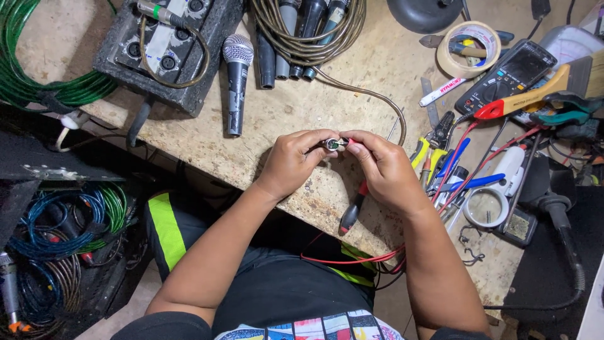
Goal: Testing and inspecting microphones and audio cables on a repair bench
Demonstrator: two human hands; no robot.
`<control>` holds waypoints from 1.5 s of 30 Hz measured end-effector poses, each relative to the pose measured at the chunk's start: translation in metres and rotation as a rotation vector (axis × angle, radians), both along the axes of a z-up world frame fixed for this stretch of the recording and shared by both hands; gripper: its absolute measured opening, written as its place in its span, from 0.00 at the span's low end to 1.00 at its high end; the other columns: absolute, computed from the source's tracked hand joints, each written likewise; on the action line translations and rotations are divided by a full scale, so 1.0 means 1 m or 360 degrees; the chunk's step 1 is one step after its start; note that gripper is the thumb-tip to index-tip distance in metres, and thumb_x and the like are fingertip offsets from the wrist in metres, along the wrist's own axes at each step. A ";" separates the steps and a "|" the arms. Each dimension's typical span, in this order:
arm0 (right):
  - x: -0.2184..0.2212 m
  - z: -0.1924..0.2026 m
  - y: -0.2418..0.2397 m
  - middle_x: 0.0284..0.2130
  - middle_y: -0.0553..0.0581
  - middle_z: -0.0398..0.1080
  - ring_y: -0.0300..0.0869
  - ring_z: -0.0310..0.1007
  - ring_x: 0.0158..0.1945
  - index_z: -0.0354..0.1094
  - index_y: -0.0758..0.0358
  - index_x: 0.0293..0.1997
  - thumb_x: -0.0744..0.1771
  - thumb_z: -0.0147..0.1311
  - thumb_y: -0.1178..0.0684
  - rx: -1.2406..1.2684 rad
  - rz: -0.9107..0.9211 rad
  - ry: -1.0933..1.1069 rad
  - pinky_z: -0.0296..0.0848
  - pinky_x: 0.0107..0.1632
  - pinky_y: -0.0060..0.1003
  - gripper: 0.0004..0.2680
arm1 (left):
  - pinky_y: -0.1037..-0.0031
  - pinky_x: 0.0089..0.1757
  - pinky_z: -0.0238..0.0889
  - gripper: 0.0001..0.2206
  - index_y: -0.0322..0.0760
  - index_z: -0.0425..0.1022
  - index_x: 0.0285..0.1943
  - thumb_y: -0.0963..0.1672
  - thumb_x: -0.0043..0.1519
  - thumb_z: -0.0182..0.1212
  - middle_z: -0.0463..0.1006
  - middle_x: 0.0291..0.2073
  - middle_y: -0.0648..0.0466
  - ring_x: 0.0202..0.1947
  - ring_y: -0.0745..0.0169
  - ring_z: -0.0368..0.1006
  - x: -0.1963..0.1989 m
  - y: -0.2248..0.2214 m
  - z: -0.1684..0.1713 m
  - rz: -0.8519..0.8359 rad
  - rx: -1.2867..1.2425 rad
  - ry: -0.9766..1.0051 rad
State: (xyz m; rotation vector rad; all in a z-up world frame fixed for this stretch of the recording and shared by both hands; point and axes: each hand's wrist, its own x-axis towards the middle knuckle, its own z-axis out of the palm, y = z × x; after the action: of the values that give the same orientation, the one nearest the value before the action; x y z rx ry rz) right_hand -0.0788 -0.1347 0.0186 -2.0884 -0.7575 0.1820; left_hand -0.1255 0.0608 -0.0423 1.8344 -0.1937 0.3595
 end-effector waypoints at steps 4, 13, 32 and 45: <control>0.000 0.002 0.000 0.43 0.67 0.78 0.62 0.78 0.49 0.73 0.64 0.56 0.72 0.50 0.55 0.0012 0.0001 0.0008 0.75 0.52 0.54 0.09 | 0.62 0.44 0.75 0.09 0.39 0.82 0.51 0.41 0.62 0.68 0.85 0.36 0.47 0.41 0.46 0.83 0.000 0.001 0.008 -0.0029 -0.0005 0.0021; -0.001 0.005 0.000 0.43 0.67 0.78 0.63 0.78 0.48 0.72 0.65 0.56 0.72 0.50 0.56 0.0043 0.0069 -0.0036 0.75 0.51 0.55 0.09 | 0.62 0.45 0.75 0.09 0.37 0.82 0.50 0.40 0.61 0.68 0.85 0.37 0.47 0.43 0.45 0.83 0.002 0.003 0.010 -0.0046 0.0000 -0.0029; -0.009 -0.017 0.001 0.39 0.52 0.71 0.50 0.79 0.40 0.71 0.52 0.52 0.68 0.58 0.52 -0.0485 -0.0019 -0.0787 0.79 0.41 0.43 0.08 | 0.61 0.44 0.75 0.10 0.41 0.81 0.46 0.40 0.57 0.71 0.83 0.37 0.51 0.41 0.46 0.81 0.002 -0.001 -0.006 0.0135 0.0297 -0.0232; -0.023 -0.027 0.021 0.27 0.52 0.67 0.48 0.78 0.27 0.69 0.58 0.42 0.67 0.55 0.54 -0.0692 -0.0249 -0.1019 0.78 0.30 0.39 0.03 | 0.67 0.43 0.75 0.10 0.42 0.81 0.44 0.38 0.55 0.69 0.81 0.36 0.57 0.39 0.54 0.80 0.001 -0.004 -0.026 0.0327 0.0664 -0.0502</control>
State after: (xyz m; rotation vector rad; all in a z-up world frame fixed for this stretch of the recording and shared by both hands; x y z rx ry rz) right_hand -0.1020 -0.1132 -0.0086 -2.6471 -0.9813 -0.4725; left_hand -0.1250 0.0570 -0.0680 2.2078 -0.3165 0.8028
